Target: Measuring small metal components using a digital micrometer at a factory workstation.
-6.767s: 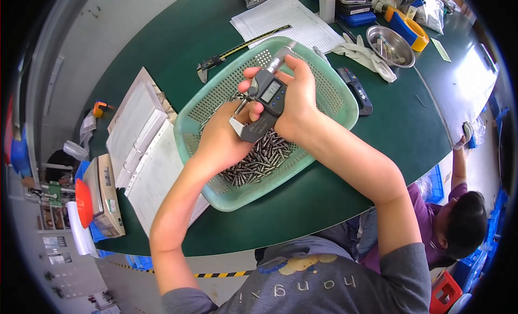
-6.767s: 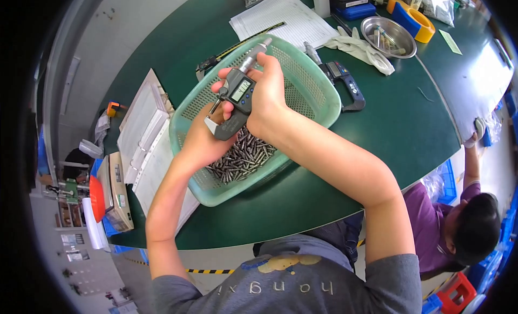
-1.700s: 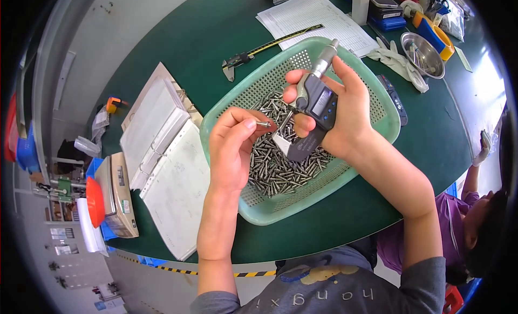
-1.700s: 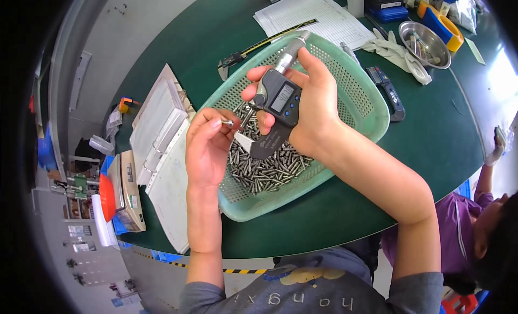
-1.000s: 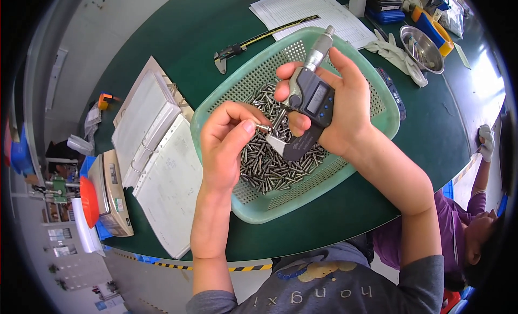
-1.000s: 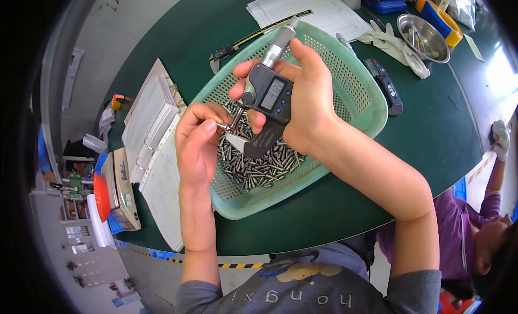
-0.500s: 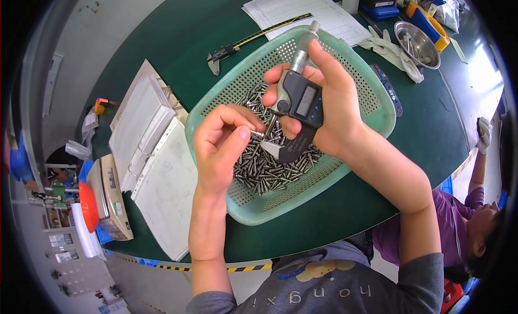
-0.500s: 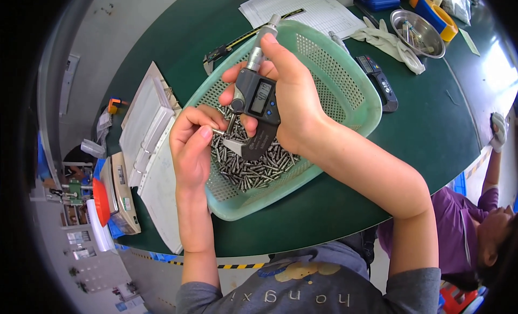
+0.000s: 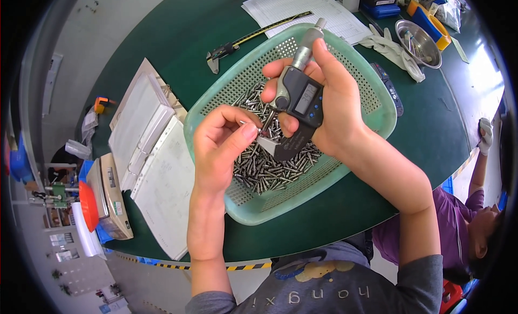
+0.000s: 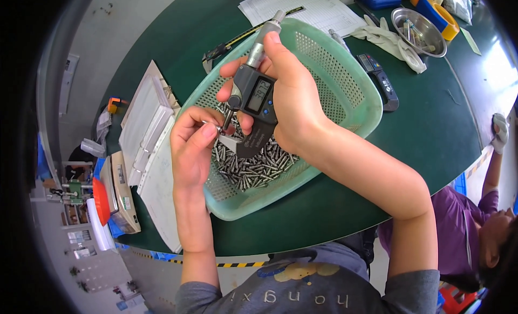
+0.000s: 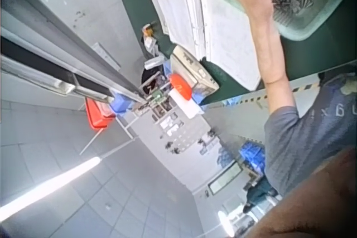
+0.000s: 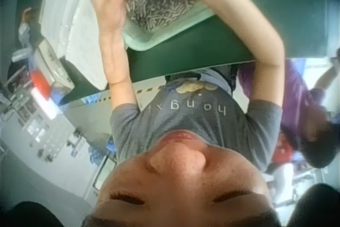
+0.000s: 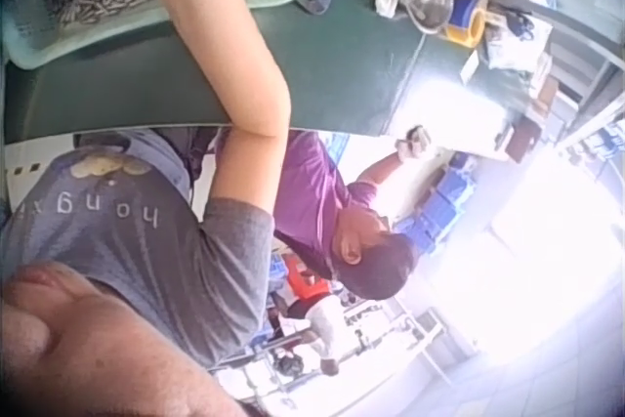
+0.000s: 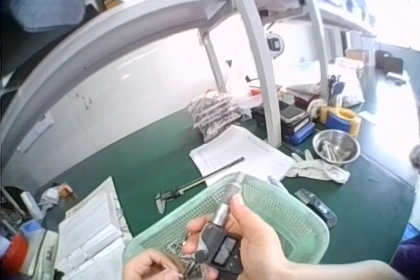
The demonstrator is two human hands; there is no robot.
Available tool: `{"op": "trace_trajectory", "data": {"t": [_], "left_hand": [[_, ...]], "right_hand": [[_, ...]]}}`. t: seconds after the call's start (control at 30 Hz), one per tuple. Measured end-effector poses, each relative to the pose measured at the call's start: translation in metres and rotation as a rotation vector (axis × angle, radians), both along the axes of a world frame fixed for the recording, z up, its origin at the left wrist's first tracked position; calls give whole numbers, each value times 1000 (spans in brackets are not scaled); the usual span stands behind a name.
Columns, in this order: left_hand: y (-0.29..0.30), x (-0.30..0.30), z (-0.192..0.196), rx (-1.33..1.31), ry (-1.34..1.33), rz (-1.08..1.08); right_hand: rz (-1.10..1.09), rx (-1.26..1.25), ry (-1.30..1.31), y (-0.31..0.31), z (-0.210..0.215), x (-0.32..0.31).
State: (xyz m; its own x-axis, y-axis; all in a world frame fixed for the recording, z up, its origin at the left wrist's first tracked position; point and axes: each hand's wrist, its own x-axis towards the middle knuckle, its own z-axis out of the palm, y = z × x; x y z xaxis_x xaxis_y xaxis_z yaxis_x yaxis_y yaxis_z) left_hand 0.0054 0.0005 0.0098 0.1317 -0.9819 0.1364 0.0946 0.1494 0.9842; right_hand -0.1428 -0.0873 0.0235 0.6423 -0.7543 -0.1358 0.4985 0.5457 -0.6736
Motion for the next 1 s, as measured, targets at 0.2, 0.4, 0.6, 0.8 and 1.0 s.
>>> {"op": "trace_trajectory", "data": {"t": [0.2, 0.4, 0.6, 0.8, 1.0], "left_hand": [[-2, -1, 1, -15, 40, -6], [-2, 1, -1, -16, 29, -60], [-1, -1, -1, -29, 35, -76], [-1, -3, 1, -26, 0, -24], [-2, -5, 3, -73, -33, 17]], "right_hand": [[29, 52, -73, -3, -3, 0], [21, 67, -46, -2, 1, -1], [5, 7, -29, -2, -2, 0], [4, 20, -32, 1, -1, 0], [13, -6, 24, 0, 3, 0]]}}
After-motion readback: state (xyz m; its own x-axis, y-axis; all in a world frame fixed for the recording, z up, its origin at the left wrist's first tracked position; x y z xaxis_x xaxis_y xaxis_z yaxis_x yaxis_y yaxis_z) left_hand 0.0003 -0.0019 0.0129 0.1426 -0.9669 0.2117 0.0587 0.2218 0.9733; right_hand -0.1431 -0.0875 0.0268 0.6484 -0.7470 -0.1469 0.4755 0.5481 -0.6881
